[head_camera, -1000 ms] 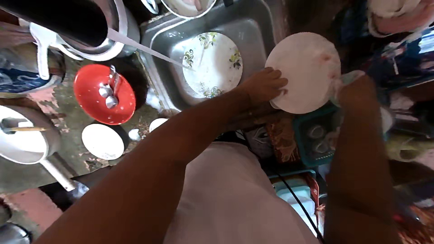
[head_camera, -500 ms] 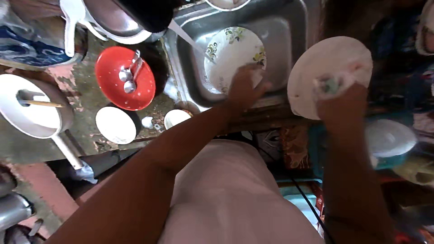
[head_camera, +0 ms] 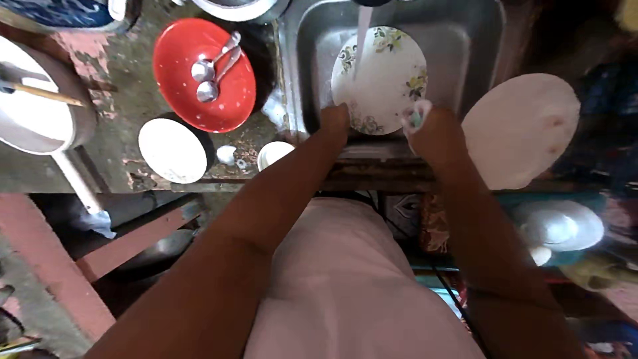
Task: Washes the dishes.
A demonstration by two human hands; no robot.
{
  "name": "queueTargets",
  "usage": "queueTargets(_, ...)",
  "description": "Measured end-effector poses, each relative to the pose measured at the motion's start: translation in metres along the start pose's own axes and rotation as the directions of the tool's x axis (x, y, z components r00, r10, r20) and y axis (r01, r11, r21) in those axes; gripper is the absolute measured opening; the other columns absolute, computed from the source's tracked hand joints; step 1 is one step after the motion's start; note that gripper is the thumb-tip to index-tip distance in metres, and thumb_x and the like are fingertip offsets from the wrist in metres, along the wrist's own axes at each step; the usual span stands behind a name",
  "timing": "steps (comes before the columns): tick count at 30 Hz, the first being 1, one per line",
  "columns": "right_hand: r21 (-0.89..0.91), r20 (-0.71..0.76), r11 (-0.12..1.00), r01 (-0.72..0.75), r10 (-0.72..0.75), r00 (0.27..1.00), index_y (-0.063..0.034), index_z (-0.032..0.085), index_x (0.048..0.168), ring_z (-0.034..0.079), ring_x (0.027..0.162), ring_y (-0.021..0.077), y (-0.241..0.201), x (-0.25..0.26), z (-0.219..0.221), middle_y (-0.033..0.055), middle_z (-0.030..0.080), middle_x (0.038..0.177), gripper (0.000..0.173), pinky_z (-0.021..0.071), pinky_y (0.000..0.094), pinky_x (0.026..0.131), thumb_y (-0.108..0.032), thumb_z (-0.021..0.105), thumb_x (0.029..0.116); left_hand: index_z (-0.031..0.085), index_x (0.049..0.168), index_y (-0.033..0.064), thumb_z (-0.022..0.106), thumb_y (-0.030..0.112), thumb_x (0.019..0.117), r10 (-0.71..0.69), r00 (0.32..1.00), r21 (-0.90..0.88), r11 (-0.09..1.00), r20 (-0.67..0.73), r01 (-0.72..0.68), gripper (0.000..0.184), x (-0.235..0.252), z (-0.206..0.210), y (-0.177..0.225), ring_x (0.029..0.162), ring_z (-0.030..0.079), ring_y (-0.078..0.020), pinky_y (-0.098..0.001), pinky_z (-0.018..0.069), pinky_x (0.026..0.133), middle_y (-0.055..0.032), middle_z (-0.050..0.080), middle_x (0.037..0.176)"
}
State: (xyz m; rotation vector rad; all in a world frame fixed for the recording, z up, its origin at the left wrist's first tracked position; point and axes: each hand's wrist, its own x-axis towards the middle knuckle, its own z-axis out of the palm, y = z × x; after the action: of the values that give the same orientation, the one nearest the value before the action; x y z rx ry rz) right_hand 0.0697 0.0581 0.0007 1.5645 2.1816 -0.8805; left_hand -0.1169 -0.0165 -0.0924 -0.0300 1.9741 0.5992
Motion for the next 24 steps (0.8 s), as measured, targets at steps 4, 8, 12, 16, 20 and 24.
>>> queueTargets(4,-0.034,0.063,0.997,0.068,-0.066,0.996,-0.0143,0.066,0.13,0.069,0.104,0.0398,-0.019,0.002,0.012,0.018,0.071,0.112,0.045,0.0534,0.0648,0.086,-0.043,0.07,0.0951,0.058,0.134,-0.0007,0.056,0.033,0.1047,0.082,0.997,0.039,0.996,0.002,-0.082,0.045,-0.01,-0.003,0.0,0.114,0.062,-0.0365,-0.0555,0.0527,0.094,-0.0245,0.061,0.128)
queueTargets(8,-0.117,0.091,0.982,0.147,-0.137,0.986,-0.0116,0.064,0.128,0.067,0.105,0.0396,-0.046,0.002,0.031,0.0183,0.068,0.118,0.058,0.054,0.0647,0.083,-0.049,0.078,0.0861,0.053,0.138,0.0039,0.065,0.028,0.0997,0.23,0.973,-0.069,0.971,0.001,-0.229,0.046,-0.032,-0.004,0.006,0.109,0.067,-0.0299,-0.0516,0.0565,0.093,-0.018,0.068,0.118)
queueTargets(12,-0.198,-0.008,0.975,0.105,-0.109,0.994,0.001,0.064,0.122,0.068,0.104,0.0466,-0.058,0.002,0.033,0.0266,0.067,0.117,0.049,0.0528,0.0678,0.081,-0.035,0.073,0.0899,0.05,0.139,0.0033,0.056,0.028,0.1046,0.394,0.918,-0.189,0.905,0.042,-0.38,0.042,-0.047,-0.003,0.014,0.098,0.07,-0.0242,-0.0448,0.0588,0.086,-0.0158,0.069,0.112)
queueTargets(16,-0.174,-0.123,0.98,0.095,-0.117,0.986,-0.0048,0.064,0.124,0.07,0.097,0.0445,-0.045,0.007,0.019,0.0236,0.07,0.106,0.039,0.0527,0.0664,0.077,-0.033,0.063,0.0958,0.06,0.136,0.004,0.043,0.035,0.1107,0.376,0.927,-0.194,0.911,0.022,-0.365,0.044,-0.042,-0.004,0.011,0.105,0.066,-0.0263,-0.0461,0.0548,0.092,-0.0171,0.068,0.118)
queueTargets(20,-0.212,-0.232,0.974,0.086,-0.135,0.963,-0.01,0.066,0.118,0.07,0.096,0.0423,-0.024,0.012,0.012,0.0203,0.072,0.105,0.034,0.053,0.0645,0.075,-0.035,0.058,0.0978,0.057,0.137,-0.0025,0.037,0.047,0.1099,0.031,0.998,-0.043,0.999,0.063,-0.028,0.06,-0.027,-0.002,0.005,0.13,0.055,-0.038,-0.0583,0.0469,0.105,-0.0267,0.057,0.138)
queueTargets(24,-0.211,-0.217,0.975,0.069,-0.115,0.969,-0.0097,0.065,0.121,0.069,0.1,0.0441,-0.015,0.013,0.009,0.0219,0.071,0.11,0.039,0.0521,0.0669,0.077,-0.039,0.058,0.0966,0.06,0.134,-0.0011,0.038,0.044,0.1105,-0.001,0.984,-0.087,0.996,0.177,0.016,0.055,-0.018,0.002,-0.001,0.133,0.052,-0.0356,-0.0583,0.0456,0.105,-0.0229,0.055,0.142)
